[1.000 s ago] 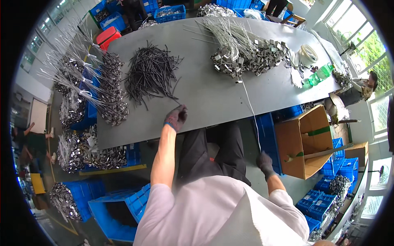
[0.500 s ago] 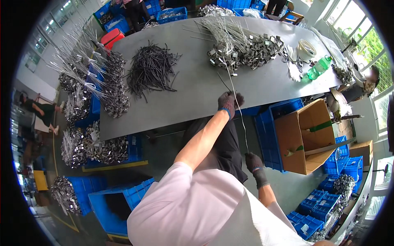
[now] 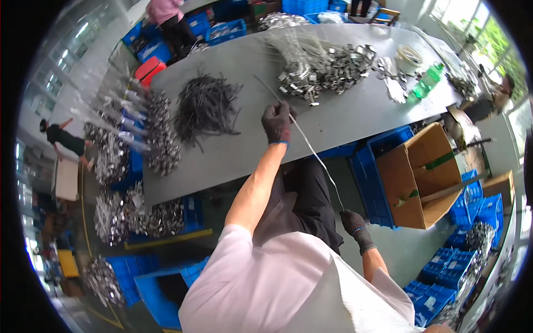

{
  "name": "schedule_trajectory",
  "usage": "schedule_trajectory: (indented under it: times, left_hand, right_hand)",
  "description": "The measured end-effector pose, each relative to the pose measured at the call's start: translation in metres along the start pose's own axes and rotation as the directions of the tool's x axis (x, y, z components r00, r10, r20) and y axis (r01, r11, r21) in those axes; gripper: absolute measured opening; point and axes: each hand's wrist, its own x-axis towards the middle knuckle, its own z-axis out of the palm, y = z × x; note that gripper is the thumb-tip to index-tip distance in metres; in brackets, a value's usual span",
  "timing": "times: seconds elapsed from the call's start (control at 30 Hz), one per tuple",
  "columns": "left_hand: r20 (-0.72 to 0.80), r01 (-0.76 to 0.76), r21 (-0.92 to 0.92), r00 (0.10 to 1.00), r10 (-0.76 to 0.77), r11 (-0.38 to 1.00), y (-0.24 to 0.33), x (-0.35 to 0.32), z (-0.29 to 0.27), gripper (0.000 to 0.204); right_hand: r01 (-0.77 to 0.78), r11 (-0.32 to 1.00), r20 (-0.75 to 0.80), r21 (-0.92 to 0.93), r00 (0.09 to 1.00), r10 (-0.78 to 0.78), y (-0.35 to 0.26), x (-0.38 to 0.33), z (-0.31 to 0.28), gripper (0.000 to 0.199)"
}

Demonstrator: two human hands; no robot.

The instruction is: Manually assembling electronic components by threading wires through metal brackets at an industrial workstation.

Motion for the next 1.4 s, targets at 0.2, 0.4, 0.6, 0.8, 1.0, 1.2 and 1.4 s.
schedule_trajectory:
  times: [0.2,0.4,0.6,0.8,1.0,1.2,1.4]
  left_hand:
    - [0.209,0.126,0.208,0.963,-0.17,0.97,0.005,-0.008,-0.013,0.019]
    - [0.333,0.157,0.215,0.916,-0.223,0.964,-0.032,-0.056,0.0,0.016]
    - [0.354,0.107,0.375,0.901,-0.249,0.921,-0.053,-0.092,-0.039,0.025]
    - [0.198,0.095,0.503,0.955,-0.221,0.859,-0.058,-0.046,-0.073,0.033]
    - [0.058,0.301,0.555,0.916,-0.396,0.775,-0.07,0.063,-0.142,0.045]
    - [-0.315,0.335,0.925,0.939,-0.136,0.176,-0.028,0.105,-0.221,0.048]
    - [-0.369,0.369,0.929,0.927,-0.064,-0.013,-0.044,0.131,-0.21,0.042]
  right_hand:
    - [0.076,0.996,0.046,-0.037,0.996,-0.075,0.034,-0.019,-0.009,0.034]
    - [0.152,0.569,-0.194,0.808,0.981,0.013,-0.181,0.04,-0.084,0.038]
    - [0.359,0.574,-0.358,0.736,0.926,-0.12,-0.242,0.152,-0.059,0.044]
    - [0.438,0.882,-0.244,0.173,0.887,-0.392,-0.269,0.218,0.0,0.082]
    - [0.159,0.925,-0.351,0.345,0.936,-0.03,-0.274,0.289,-0.067,0.063]
    - [0.158,0.976,-0.742,-0.153,0.634,-0.219,-0.273,0.366,-0.089,0.064]
    - [0.124,0.978,-0.445,0.17,0.895,-0.036,-0.249,0.402,-0.07,0.062]
